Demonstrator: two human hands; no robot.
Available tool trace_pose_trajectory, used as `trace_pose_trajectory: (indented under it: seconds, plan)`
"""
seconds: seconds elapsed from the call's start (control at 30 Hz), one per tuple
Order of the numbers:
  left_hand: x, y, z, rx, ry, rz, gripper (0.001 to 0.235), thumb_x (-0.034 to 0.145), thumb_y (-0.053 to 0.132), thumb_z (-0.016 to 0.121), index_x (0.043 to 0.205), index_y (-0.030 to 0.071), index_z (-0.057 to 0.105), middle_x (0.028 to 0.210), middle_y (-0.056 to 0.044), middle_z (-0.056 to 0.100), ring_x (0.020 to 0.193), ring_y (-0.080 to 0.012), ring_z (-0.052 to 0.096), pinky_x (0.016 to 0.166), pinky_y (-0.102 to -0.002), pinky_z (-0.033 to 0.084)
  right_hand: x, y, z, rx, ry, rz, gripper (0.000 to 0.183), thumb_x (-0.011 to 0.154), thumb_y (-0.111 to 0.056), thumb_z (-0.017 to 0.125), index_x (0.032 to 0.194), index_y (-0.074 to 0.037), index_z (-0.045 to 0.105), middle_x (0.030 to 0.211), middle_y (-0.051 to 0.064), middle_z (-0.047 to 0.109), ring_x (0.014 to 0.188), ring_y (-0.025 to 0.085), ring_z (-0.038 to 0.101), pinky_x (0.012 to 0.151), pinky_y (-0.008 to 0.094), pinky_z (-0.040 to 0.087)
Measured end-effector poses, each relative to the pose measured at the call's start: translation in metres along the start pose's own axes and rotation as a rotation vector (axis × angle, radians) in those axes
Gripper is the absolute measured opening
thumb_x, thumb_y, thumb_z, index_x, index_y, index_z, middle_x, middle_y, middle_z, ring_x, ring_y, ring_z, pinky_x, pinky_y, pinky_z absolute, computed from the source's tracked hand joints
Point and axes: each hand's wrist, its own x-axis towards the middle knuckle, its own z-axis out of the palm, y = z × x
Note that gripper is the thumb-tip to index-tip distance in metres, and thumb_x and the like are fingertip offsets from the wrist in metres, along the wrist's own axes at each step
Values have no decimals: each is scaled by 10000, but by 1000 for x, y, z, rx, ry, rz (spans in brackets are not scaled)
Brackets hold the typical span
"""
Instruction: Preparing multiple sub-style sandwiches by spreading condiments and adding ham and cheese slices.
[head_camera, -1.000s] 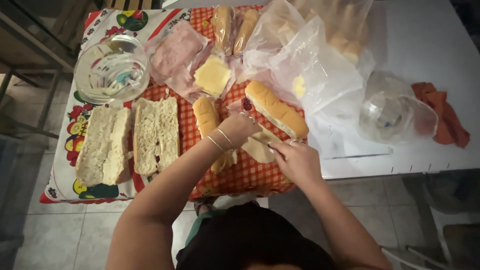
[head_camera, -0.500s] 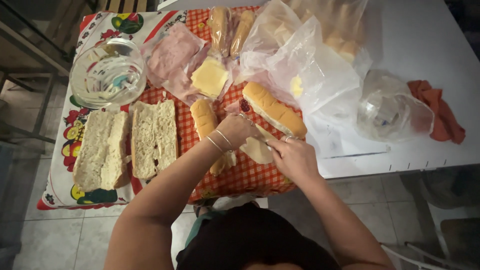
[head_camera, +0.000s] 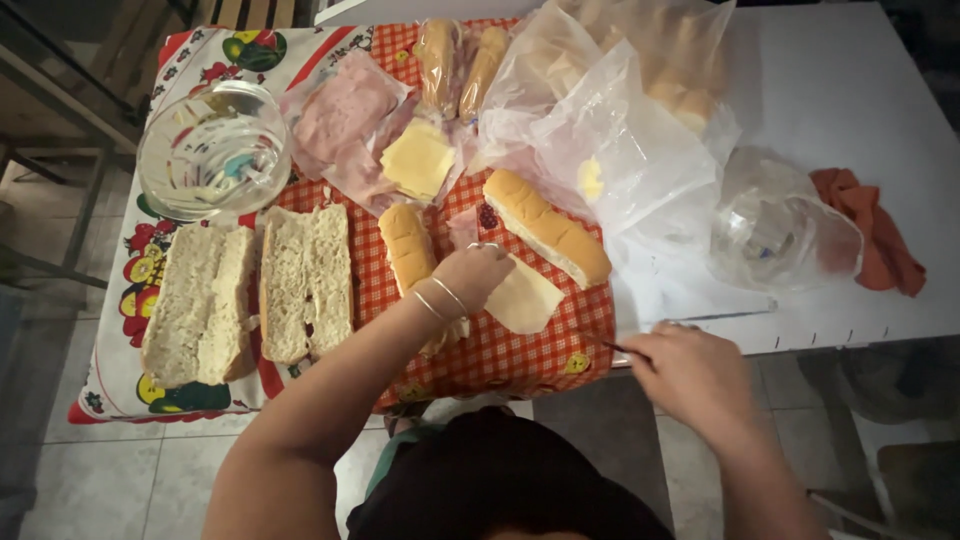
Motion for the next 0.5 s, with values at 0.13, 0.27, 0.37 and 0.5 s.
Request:
trace_pose_trajectory:
  seconds: [0.13,0.27,0.37,0.5]
  plan:
    - [-7,20,22,172,224,-126,295,791,153,818,1056,181,692,914,-66,698,717,-336,802,541,-438,666,5,2,14,221,138,53,353,1094,-398,688,1405,-354,849,1154,35,895,1084,295,865,888,479,702]
    - [-7,26,36,184,226,-272,225,861,217,759,1043,196,629,867,-19,671,679,-311,804,528,-431,650,47,-32,77,524,282,5,390,1141,-199,628,1517,-116,695,1202,199,828,1102,412,846,909,545,699]
    - [-5,22,31,81,17,-325,289,901,283,789,1125,172,643,964,-39,725,816,-336,839,644,-499,681,86,-56,126,520,316,5,442,1108,-266,673,1527,-129,640,1335,187,735,1217,443,795,977,597,682]
    - [-10,27,22,24,-132,-317,257,867,343,869,1092,221,849,1067,-60,763,926,-343,862,706,-502,702,108,-69,148,444,160,217,517,1089,-519,687,1558,-306,649,1420,87,730,1327,382,779,1073,603,664]
